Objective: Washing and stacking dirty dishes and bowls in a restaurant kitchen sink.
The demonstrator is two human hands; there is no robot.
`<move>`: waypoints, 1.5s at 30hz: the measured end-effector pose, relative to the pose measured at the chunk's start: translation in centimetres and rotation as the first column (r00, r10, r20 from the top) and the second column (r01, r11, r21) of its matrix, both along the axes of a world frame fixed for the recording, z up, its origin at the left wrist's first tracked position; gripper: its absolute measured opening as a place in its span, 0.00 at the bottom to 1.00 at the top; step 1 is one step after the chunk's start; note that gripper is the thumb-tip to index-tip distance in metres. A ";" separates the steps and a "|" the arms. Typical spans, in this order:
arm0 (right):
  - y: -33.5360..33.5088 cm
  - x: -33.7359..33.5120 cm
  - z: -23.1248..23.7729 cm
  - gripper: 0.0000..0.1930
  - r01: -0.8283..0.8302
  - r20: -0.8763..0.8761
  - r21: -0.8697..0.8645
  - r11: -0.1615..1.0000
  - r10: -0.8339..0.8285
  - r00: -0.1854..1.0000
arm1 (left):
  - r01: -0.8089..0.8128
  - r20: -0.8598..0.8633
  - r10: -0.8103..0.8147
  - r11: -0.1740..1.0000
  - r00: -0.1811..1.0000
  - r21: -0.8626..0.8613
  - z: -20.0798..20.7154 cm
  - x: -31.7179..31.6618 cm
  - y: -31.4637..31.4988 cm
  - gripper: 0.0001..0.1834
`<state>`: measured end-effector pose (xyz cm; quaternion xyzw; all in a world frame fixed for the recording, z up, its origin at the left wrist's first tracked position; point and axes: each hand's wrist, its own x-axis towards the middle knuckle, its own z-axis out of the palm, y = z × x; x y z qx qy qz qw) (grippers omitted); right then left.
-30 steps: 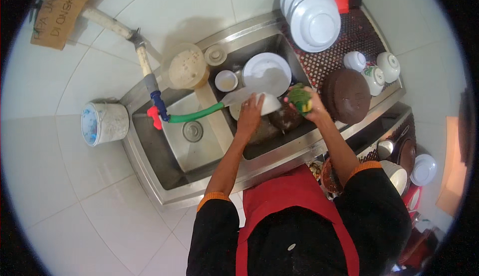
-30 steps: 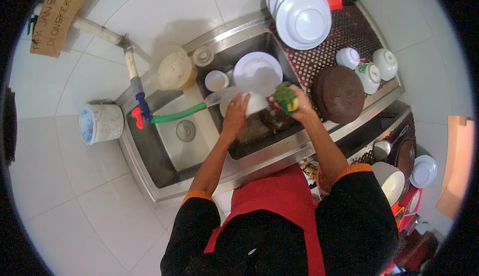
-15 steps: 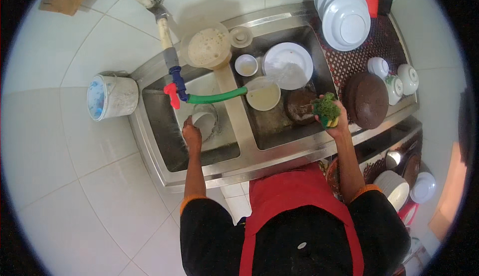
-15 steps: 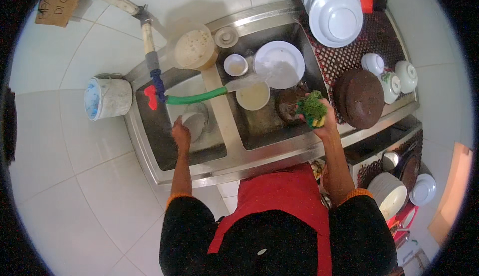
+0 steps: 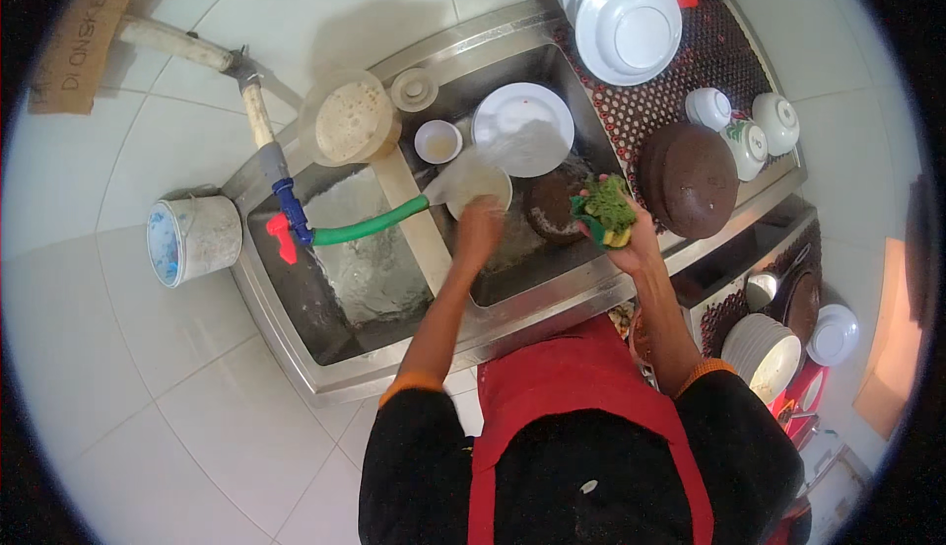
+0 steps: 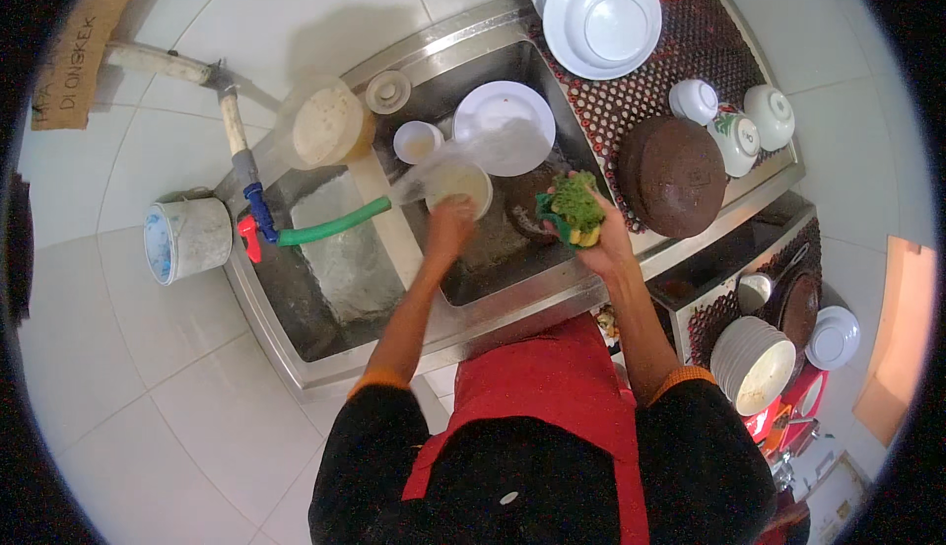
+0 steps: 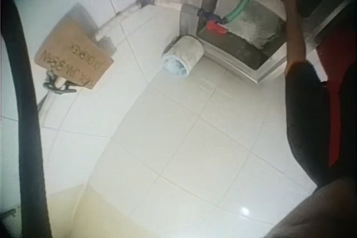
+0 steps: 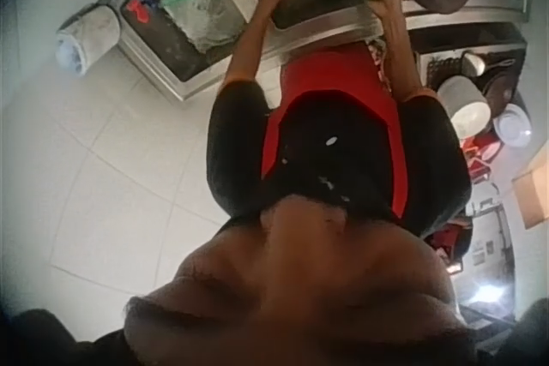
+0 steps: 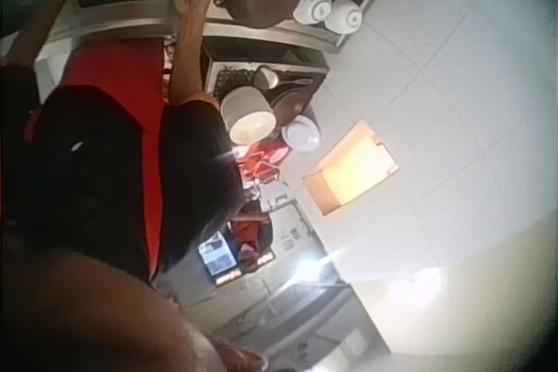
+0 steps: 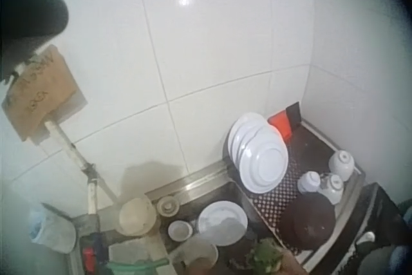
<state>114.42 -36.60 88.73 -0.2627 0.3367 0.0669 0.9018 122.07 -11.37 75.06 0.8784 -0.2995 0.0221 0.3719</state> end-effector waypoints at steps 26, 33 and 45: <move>-0.4 9.4 -4.6 0.21 -0.641 0.150 -0.074 0.764 0.644 0.750 | -0.821 -0.572 -0.719 0.002 0.395 -0.570 3.2 -2.7 -3.7 0.31; 2.5 6.2 0.5 0.16 -0.447 -0.069 -0.888 0.112 0.927 0.369 | -0.905 -0.695 -0.706 0.196 0.138 -0.379 3.3 -2.9 -5.3 0.28; 7.8 4.8 -7.5 0.27 -0.474 -0.271 -0.871 0.128 0.681 0.680 | -0.879 -0.763 -0.642 0.317 0.076 -0.355 3.5 -2.8 -4.2 0.31</move>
